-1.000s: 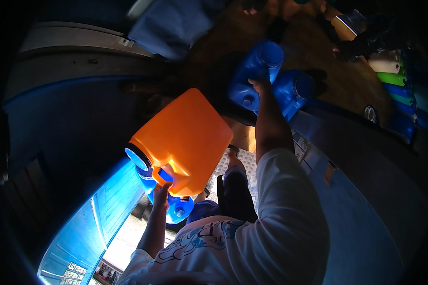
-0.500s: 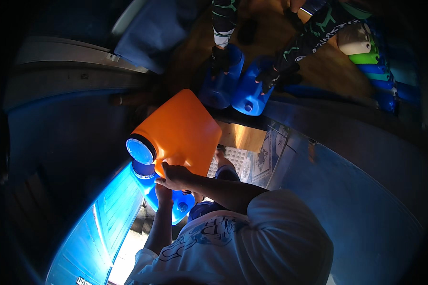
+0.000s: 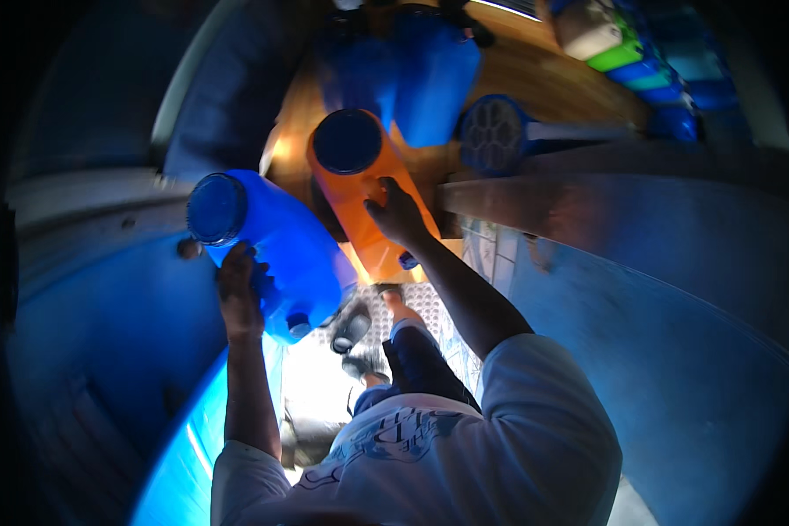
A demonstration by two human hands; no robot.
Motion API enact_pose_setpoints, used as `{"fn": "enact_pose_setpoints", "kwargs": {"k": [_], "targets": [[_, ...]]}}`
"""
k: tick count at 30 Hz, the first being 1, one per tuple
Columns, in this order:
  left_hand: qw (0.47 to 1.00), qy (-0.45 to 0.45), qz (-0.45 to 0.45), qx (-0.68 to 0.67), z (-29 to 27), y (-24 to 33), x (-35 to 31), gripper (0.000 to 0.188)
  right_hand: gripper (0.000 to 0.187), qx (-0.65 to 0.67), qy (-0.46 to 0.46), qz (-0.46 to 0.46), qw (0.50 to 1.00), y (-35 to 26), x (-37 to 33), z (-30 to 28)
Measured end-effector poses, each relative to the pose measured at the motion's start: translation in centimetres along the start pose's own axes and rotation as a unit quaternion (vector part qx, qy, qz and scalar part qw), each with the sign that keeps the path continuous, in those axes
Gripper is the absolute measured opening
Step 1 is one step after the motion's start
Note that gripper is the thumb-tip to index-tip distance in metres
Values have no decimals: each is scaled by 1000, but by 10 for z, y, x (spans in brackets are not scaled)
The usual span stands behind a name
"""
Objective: The person unloads multiple plastic water containers from a motorized tricycle sidecar and carries them into a small shop. They handle blue, green, orange, and white containers one by one, placing them on the floor and near shelves inside the shop.
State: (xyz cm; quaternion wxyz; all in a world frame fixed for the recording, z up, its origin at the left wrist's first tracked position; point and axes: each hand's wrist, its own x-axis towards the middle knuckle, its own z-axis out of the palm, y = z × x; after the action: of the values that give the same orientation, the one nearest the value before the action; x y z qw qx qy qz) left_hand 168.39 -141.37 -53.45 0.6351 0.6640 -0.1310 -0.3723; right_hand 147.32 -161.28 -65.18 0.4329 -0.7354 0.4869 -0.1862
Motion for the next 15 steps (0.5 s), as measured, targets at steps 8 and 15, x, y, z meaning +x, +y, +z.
{"fn": "enact_pose_setpoints", "kwargs": {"k": [8,15], "targets": [[996,-82,-22,-15,85,-94,162,32,61,12,19,51,998,74,75,17],[969,-170,-171,49,109,-196,239,69,80,-9,-8,213,977,159,110,32]]}}
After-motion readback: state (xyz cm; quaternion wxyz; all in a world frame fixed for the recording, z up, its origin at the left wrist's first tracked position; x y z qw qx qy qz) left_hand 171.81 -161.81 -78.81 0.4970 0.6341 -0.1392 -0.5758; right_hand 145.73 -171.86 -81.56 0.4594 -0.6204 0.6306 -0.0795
